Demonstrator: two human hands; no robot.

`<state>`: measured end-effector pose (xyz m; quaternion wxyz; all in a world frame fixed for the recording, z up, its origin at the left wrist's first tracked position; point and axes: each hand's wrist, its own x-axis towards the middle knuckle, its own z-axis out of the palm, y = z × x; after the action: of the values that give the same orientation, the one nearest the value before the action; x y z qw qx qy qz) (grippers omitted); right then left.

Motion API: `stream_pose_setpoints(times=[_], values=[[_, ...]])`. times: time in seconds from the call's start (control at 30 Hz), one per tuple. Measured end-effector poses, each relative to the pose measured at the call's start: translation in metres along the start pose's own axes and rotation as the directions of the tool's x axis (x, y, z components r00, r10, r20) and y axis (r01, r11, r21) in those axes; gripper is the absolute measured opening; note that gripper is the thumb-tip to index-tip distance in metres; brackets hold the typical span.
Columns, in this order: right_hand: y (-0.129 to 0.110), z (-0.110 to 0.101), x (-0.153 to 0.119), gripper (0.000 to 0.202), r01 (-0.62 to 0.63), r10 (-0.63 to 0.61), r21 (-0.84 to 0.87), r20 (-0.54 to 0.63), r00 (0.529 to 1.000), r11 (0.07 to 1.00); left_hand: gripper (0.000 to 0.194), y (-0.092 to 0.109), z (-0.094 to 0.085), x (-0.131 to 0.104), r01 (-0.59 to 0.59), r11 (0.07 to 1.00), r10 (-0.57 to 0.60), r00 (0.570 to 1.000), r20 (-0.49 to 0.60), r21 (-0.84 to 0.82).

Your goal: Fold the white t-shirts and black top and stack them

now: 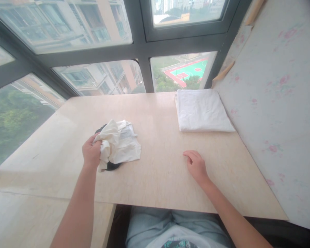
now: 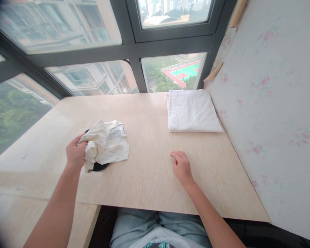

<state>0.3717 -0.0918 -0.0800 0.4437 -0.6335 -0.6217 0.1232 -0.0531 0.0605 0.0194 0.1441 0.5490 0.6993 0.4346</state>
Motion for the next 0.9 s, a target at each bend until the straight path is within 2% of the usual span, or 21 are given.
stream_pose_setpoints(times=[0.07, 0.1, 0.2, 0.3, 0.4, 0.57, 0.67, 0.77, 0.9], values=[[0.0, 0.0, 0.0, 0.037, 0.001, -0.001, -0.002, -0.001, 1.0, 1.0, 0.047, 0.0, -0.004, -0.003, 0.153, 0.957, -0.167, 0.985, -0.036, -0.248], [0.0, 0.0, 0.0, 0.037, 0.001, -0.001, -0.002, -0.002, 1.0, 1.0, 0.048, 0.002, -0.007, -0.005, 0.194, 0.93, -0.218, 0.975, -0.042, -0.313], [0.0, 0.0, 0.0, 0.037, 0.007, -0.007, -0.002, 0.003, 1.0, 1.0, 0.052, 0.018, -0.016, -0.011, 0.196, 0.905, -0.239, 0.968, -0.072, -0.377], [0.0, -0.001, 0.0, 0.036, 0.013, -0.013, -0.007, 0.007, 1.0, 1.0, 0.051, 0.046, -0.028, -0.016, 0.133, 0.879, -0.218, 0.966, -0.137, -0.459], [-0.001, -0.003, 0.0, 0.035, 0.006, -0.006, -0.011, -0.002, 1.0, 1.0, 0.045, 0.079, -0.04, -0.02, 0.0, 0.814, -0.15, 0.966, -0.21, -0.581], [-0.002, -0.004, 0.0, 0.035, 0.006, -0.006, -0.003, -0.006, 1.0, 1.0, 0.037, 0.115, -0.052, -0.025, -0.132, 0.721, -0.019, 0.977, -0.211, -0.68], [-0.001, -0.004, 0.001, 0.035, 0.003, -0.003, 0.011, -0.002, 1.0, 1.0, 0.033, 0.125, -0.052, -0.029, -0.123, 0.709, 0.03, 0.989, -0.144, -0.694], [-0.003, -0.005, 0.003, 0.029, -0.025, 0.024, 0.019, 0.011, 1.0, 1.0, 0.031, 0.132, -0.043, -0.036, -0.075, 0.685, 0.022, 0.996, -0.083, -0.724], [-0.018, -0.003, 0.003, 0.021, -0.142, 0.14, 0.055, 0.045, 0.989, 0.988, 0.03, 0.141, -0.023, -0.049, -0.011, 0.583, -0.029, 0.999, -0.034, -0.813]])
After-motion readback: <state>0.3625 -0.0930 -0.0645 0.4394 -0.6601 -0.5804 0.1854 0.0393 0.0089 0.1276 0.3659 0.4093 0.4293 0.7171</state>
